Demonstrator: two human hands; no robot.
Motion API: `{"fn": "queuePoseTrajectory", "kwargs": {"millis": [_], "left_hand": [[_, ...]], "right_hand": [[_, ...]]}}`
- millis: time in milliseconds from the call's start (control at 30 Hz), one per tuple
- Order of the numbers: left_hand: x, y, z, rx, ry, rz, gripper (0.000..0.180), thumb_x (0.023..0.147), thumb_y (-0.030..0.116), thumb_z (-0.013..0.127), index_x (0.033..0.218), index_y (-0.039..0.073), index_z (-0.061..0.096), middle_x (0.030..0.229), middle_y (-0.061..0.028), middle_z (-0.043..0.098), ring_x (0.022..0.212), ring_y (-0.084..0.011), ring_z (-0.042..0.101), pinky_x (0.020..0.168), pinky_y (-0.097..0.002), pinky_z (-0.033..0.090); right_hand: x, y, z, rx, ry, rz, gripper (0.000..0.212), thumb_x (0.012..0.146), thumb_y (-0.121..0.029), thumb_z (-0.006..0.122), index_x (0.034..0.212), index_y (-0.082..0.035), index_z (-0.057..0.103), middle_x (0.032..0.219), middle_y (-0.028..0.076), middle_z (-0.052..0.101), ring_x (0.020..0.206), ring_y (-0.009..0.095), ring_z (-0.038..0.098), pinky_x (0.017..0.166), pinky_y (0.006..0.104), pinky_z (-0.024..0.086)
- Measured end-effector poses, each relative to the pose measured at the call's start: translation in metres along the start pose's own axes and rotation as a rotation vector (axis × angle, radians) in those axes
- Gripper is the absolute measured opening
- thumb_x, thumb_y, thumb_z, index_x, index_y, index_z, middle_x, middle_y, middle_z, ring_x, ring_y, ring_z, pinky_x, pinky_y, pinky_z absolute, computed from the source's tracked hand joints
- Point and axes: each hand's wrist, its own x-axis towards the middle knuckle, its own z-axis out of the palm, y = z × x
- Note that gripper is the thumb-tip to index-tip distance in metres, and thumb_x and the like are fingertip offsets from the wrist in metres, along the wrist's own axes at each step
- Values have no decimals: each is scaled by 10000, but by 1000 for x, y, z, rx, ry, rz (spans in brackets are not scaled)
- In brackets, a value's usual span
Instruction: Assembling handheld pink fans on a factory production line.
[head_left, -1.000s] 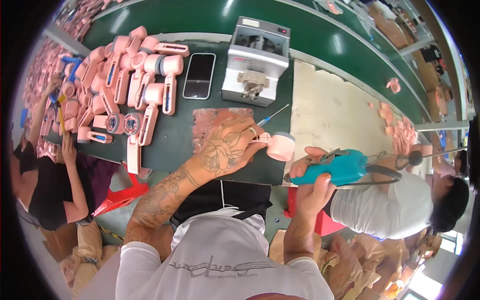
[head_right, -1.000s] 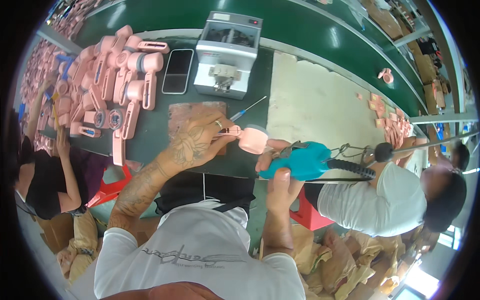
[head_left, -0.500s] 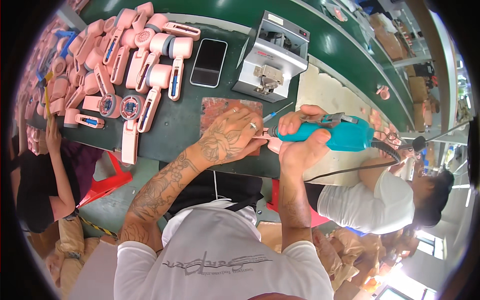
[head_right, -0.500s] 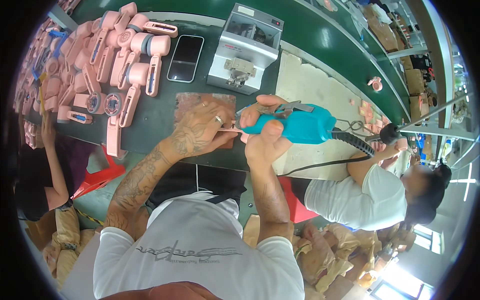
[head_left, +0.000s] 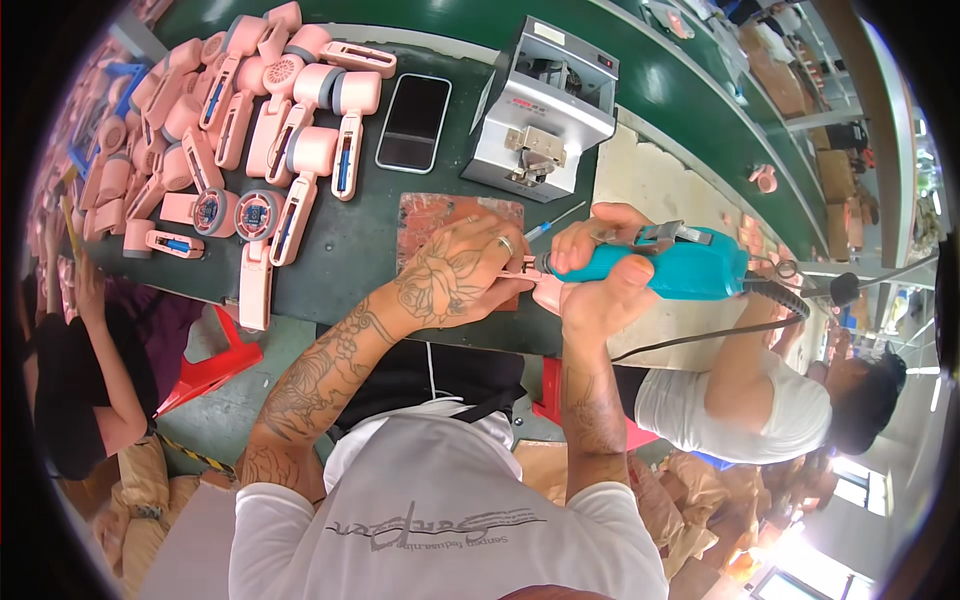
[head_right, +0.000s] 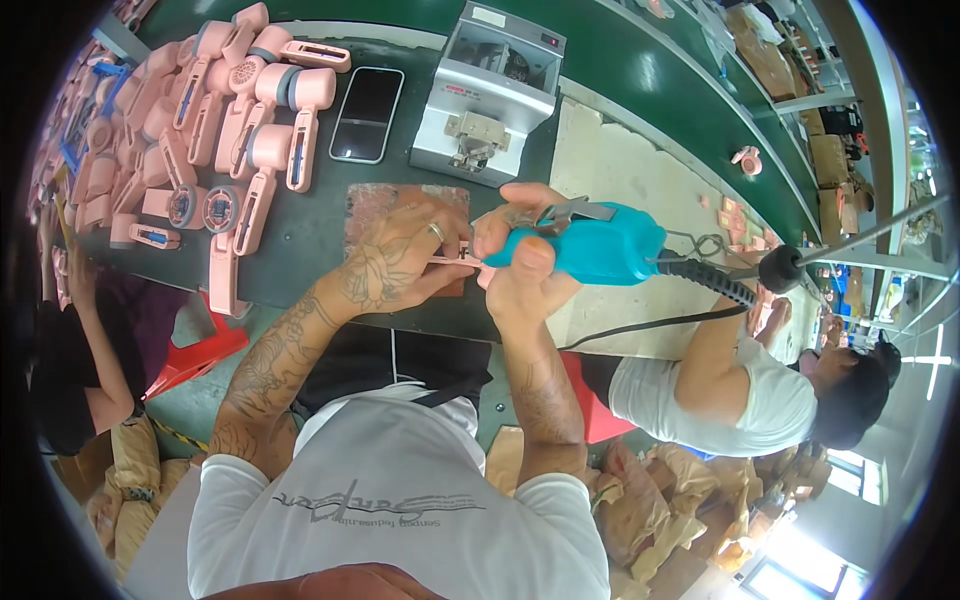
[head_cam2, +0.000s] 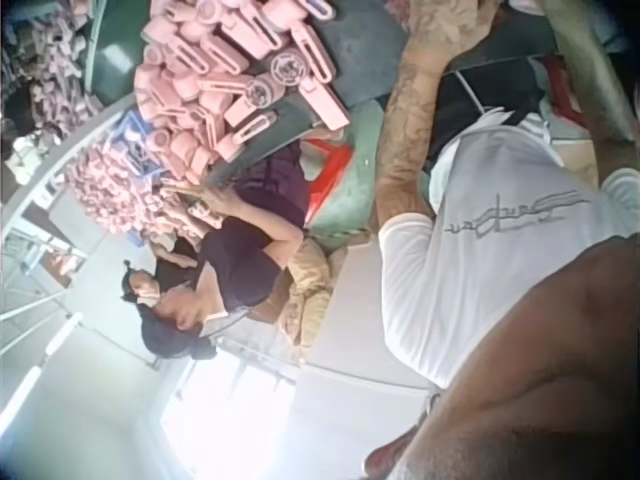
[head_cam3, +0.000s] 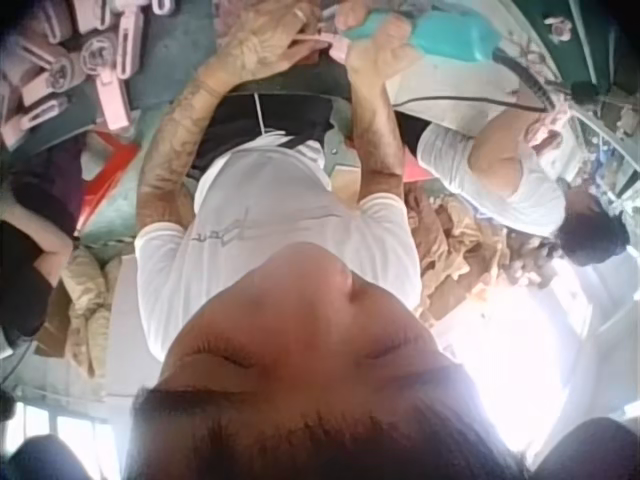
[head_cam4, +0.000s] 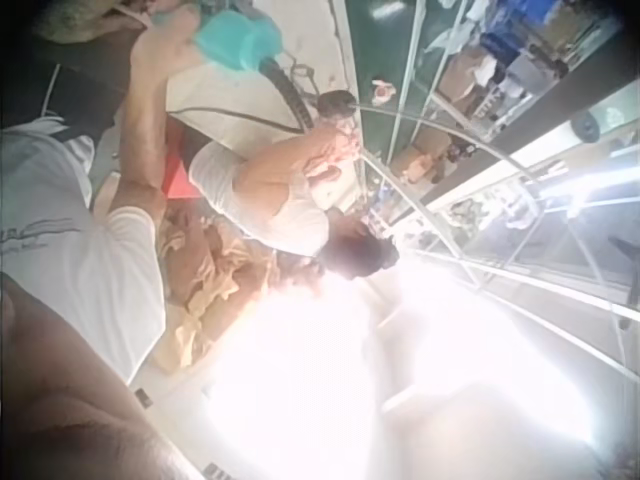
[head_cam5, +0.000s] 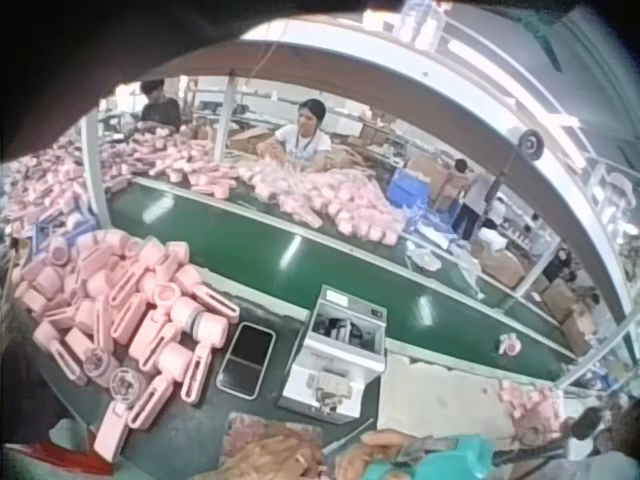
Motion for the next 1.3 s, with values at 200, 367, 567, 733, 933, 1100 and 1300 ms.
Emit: {"fn": "queuePoseTrajectory", "kwargs": {"millis": [200, 367, 567, 733, 933, 1100, 1300], "left_hand": [[1, -2, -1, -28, 2, 39, 263, 919, 290, 713, 925, 62, 582, 1047, -78, 647, 1036, -324, 629, 927, -467, 516], [2, -1, -3, -43, -16, 10, 269, 888, 268, 748, 906, 70, 567, 1042, -67, 648, 1037, -313, 630, 935, -462, 512], [4, 2, -9, -87, -48, 3, 279, 858, 246, 776, 932, 70, 572, 1036, -65, 644, 1024, -314, 633, 931, -460, 511], [2, 6, -3, -43, 43, -14, 263, 847, 243, 778, 991, 63, 651, 1051, -69, 656, 1024, -322, 642, 937, -451, 510], [3, 5, 1, -22, 63, -31, 254, 846, 248, 781, 1004, 63, 708, 1043, -76, 678, 1021, -328, 646, 931, -434, 510], [7, -2, -12, -15, 31, -74, 273, 894, 308, 755, 1012, 66, 715, 1086, -76, 657, 1008, -312, 601, 919, -446, 496], [-5, -9, -17, 200, -27, -11, 388, 945, 385, 690, 1203, 97, 667, 1222, -82, 635, 1132, -300, 582, 1013, -486, 468]], "right_hand": [[-2, 4, -3, 34, -13, -17, 808, 927, -710, 615, 1141, 65, 528, 640, 61, 499, 544, 181, 507, 523, 346, 450], [-2, 3, -2, 29, -21, -6, 794, 940, -703, 602, 1145, 61, 528, 642, 56, 505, 543, 179, 507, 522, 344, 453], [-2, 4, -3, 37, -24, 2, 803, 935, -711, 605, 1156, 58, 530, 643, 52, 499, 546, 173, 507, 529, 342, 456], [-5, 4, -4, 42, -24, 23, 818, 927, -722, 608, 1167, 56, 532, 645, 50, 496, 559, 171, 515, 540, 340, 460], [-4, 2, -5, -1, -33, 9, 840, 929, -739, 585, 1178, 61, 537, 658, 54, 507, 572, 174, 526, 549, 340, 462], [20, -2, 3, -3, 7, -44, 824, 964, -728, 533, 1205, 60, 551, 695, 61, 524, 583, 182, 525, 554, 350, 458], [71, 19, 21, -118, 4, -132, 578, 1043, -523, 587, 1149, 45, 589, 753, 77, 594, 650, 188, 606, 578, 329, 501]]}}
